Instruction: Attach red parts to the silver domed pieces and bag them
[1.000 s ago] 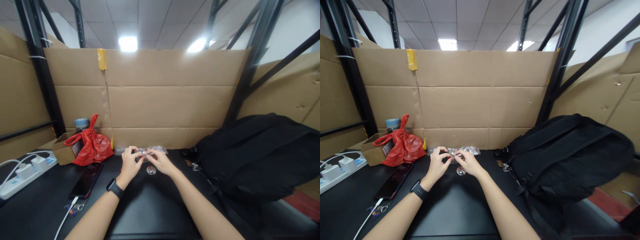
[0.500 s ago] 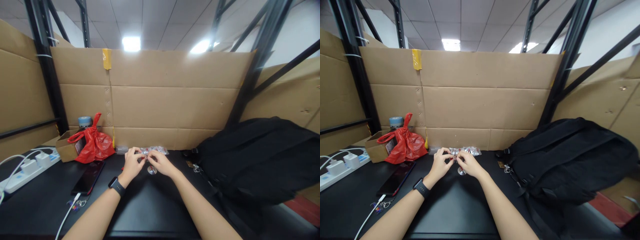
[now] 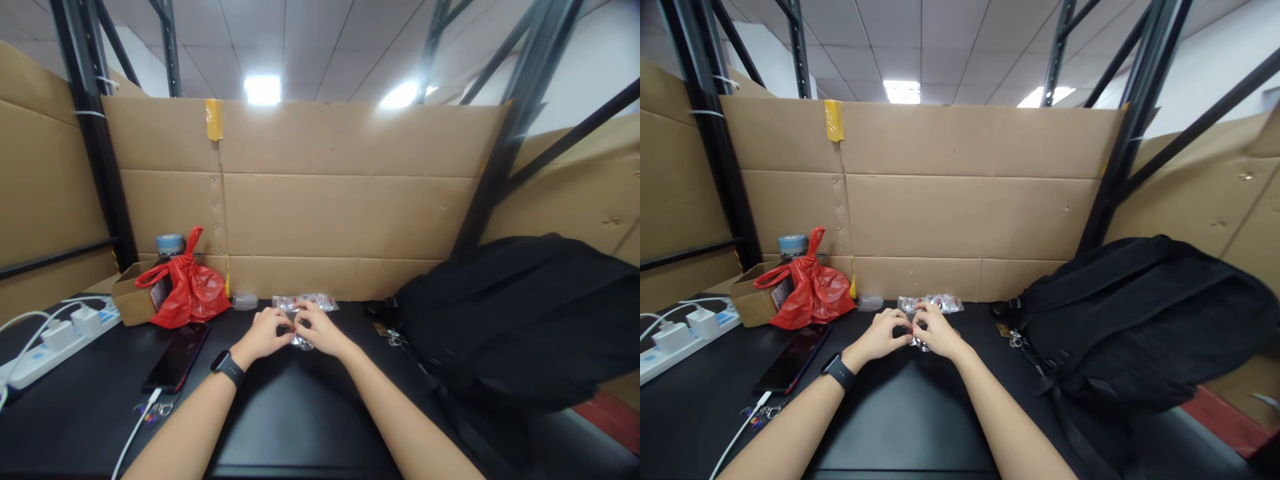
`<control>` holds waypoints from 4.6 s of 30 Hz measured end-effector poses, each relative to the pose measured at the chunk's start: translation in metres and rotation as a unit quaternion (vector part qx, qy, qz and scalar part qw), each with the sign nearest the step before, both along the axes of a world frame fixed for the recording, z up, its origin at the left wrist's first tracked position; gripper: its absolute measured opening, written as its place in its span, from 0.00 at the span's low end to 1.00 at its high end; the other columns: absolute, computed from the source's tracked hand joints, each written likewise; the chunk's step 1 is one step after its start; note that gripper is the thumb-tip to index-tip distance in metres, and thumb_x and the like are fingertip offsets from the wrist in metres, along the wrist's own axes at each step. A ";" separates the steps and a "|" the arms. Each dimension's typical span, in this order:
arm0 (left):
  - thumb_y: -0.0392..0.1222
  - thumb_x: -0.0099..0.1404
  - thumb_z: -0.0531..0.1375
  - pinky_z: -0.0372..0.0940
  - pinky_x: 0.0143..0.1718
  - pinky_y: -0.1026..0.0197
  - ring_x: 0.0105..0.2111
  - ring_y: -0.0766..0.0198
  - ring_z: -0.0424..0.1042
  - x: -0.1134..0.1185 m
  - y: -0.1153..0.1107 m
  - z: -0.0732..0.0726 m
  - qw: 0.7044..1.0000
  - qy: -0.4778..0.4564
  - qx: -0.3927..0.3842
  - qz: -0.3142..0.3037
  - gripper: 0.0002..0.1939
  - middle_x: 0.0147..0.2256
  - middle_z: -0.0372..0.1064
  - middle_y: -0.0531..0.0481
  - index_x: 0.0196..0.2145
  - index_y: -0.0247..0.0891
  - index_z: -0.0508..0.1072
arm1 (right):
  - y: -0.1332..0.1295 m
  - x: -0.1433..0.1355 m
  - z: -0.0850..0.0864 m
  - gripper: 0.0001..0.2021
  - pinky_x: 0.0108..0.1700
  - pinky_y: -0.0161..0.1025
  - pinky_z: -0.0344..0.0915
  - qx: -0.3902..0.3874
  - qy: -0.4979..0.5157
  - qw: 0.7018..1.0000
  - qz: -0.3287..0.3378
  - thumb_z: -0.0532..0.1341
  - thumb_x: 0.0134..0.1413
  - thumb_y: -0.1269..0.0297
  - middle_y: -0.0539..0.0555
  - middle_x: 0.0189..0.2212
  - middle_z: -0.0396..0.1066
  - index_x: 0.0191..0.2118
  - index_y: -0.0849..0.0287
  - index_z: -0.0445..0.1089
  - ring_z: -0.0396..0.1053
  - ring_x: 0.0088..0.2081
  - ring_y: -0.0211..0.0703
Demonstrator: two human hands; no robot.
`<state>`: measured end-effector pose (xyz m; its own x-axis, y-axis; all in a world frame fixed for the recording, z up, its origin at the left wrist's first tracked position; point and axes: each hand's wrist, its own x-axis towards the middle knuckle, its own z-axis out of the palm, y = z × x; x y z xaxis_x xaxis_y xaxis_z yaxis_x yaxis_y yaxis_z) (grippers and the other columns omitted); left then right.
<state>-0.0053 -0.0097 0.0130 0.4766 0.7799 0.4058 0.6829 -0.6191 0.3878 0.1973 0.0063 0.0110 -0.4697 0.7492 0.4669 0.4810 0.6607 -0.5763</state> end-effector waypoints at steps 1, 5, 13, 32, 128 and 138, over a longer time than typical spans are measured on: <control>0.45 0.63 0.63 0.59 0.51 0.54 0.48 0.54 0.69 -0.001 0.002 -0.001 1.000 -0.001 -0.004 -0.004 0.06 0.43 0.75 0.50 0.37 0.45 0.79 | -0.001 -0.001 0.000 0.03 0.62 0.51 0.54 -0.007 -0.001 1.000 0.001 0.63 0.53 0.70 0.59 0.53 0.66 0.29 0.59 0.72 0.62 0.58 0.53; 0.42 0.61 0.64 0.60 0.47 0.60 0.41 0.59 0.72 -0.004 0.005 -0.002 1.000 -0.020 -0.020 -0.015 0.04 0.36 0.77 0.53 0.35 0.44 0.79 | -0.002 -0.007 -0.001 0.05 0.56 0.46 0.59 -0.023 0.015 0.999 0.030 0.62 0.52 0.73 0.58 0.46 0.69 0.27 0.60 0.71 0.68 0.50 0.48; 0.42 0.65 0.60 0.55 0.47 0.56 0.41 0.58 0.72 -0.007 0.003 0.003 0.999 0.045 -0.015 0.016 0.06 0.35 0.78 0.53 0.34 0.44 0.78 | -0.005 -0.001 0.004 0.03 0.38 0.36 0.61 -0.017 -0.105 0.994 -0.035 0.63 0.54 0.65 0.52 0.32 0.71 0.33 0.59 0.72 0.68 0.35 0.41; 0.44 0.65 0.58 0.66 0.44 0.61 0.37 0.60 0.78 -0.002 0.009 0.002 0.983 -0.157 -0.081 0.041 0.07 0.35 0.79 0.52 0.35 0.42 0.75 | 0.001 -0.005 -0.003 0.12 0.29 0.33 0.69 -0.219 0.148 0.964 0.023 0.63 0.56 0.54 0.52 0.30 0.75 0.37 0.58 0.67 0.78 0.31 0.42; 0.60 0.64 0.58 0.44 0.63 0.37 0.68 0.38 0.42 0.008 -0.026 0.022 0.951 0.263 -0.163 -0.022 0.24 0.68 0.52 0.50 0.57 0.63 0.70 | 0.004 0.007 -0.007 0.15 0.32 0.34 0.59 -0.057 -0.118 0.987 -0.089 0.73 0.39 0.64 0.50 0.29 0.71 0.34 0.60 0.70 0.66 0.30 0.39; 0.61 0.63 0.59 0.42 0.63 0.37 0.69 0.40 0.40 0.004 -0.024 0.022 0.950 0.258 -0.172 -0.031 0.22 0.67 0.54 0.54 0.55 0.64 0.72 | 0.006 0.017 -0.001 0.11 0.32 0.31 0.60 -0.075 -0.107 0.991 -0.017 0.65 0.45 0.80 0.47 0.26 0.70 0.32 0.59 0.67 0.68 0.29 0.36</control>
<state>-0.0010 -0.0333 0.0345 0.5916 0.7884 -0.1686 0.8039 -0.5610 0.1973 0.2142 0.0118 0.0103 -0.5187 0.8204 0.2406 0.6240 0.5556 -0.5494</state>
